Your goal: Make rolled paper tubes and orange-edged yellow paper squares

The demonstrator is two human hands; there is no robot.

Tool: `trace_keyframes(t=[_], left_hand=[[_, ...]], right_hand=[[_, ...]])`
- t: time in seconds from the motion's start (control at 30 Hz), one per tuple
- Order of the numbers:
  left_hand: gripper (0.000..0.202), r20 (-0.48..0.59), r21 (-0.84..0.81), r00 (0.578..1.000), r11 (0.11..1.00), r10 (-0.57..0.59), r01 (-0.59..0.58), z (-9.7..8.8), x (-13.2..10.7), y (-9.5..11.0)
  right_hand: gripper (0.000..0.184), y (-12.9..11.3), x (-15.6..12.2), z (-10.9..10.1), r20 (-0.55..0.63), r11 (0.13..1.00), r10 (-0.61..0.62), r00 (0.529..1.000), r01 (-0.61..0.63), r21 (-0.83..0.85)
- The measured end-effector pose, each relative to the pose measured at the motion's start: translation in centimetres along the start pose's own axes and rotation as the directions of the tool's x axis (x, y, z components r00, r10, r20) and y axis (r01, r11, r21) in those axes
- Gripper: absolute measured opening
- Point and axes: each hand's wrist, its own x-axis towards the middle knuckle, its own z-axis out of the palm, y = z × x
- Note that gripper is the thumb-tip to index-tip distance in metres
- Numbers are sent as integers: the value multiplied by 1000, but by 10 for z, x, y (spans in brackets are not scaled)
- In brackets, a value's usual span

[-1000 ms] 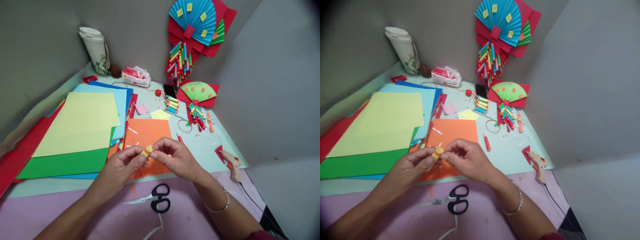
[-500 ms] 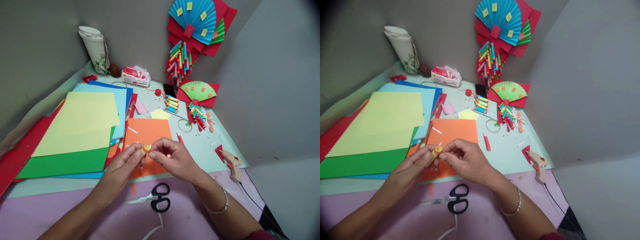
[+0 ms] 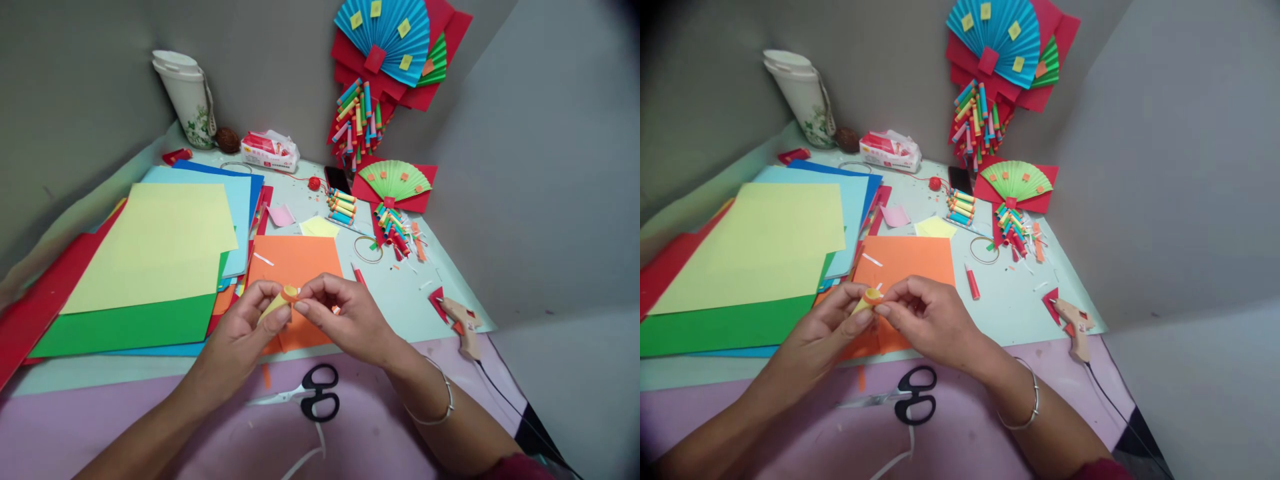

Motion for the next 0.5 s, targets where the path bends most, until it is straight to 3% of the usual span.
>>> trace_keyframes(t=[0.5], left_hand=[[26, 16, -9, 1000, 1000, 5, -4, 0, 0, 2]], right_hand=[[8, 1, 0, -1, -11, 1000, -22, 1000, 22, -9]])
